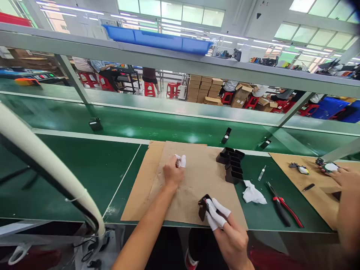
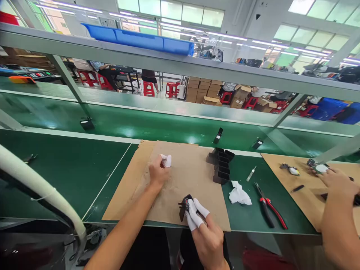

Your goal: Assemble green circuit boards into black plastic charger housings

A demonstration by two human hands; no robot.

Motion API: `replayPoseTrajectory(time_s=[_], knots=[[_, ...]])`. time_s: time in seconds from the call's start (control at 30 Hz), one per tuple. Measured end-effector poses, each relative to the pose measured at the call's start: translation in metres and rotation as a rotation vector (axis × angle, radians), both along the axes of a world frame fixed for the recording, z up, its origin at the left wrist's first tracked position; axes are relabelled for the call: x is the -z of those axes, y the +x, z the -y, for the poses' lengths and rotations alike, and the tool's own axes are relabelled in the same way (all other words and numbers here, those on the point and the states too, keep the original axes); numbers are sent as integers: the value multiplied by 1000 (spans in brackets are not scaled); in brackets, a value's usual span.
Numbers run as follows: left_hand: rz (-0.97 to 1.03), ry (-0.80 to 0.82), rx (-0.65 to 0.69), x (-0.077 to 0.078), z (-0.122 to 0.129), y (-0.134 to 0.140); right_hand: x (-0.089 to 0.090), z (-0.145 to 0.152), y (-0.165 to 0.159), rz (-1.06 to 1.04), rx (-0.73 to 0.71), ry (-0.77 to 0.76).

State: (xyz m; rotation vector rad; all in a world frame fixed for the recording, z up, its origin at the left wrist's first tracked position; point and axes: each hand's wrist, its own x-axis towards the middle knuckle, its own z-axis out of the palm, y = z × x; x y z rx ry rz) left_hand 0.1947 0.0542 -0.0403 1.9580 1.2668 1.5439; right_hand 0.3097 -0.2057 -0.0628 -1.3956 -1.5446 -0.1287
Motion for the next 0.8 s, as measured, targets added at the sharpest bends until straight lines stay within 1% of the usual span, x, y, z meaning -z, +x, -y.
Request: replayPoseTrajectory(time_s=[0.2,0.47,0.6,0.7,0.77,0.8], knots=[[-10,11,0,-1,0,0,2,3,-2,-8,-28,-21],[-26,-9,-2,2,-1,2,2,-3,-16,-34,5,28],[-38,-21,3,2,0,2,0,-2,-23,-86,41,-8],[-43,-28,2,1,0,2,2,-3,-26,-132,39,6],[-40,-29,4,0,0,2,3,-6,-27,-202,38,-2],[-37,-28,6,0,0,2,3,-8,-27,-276,46,-16]])
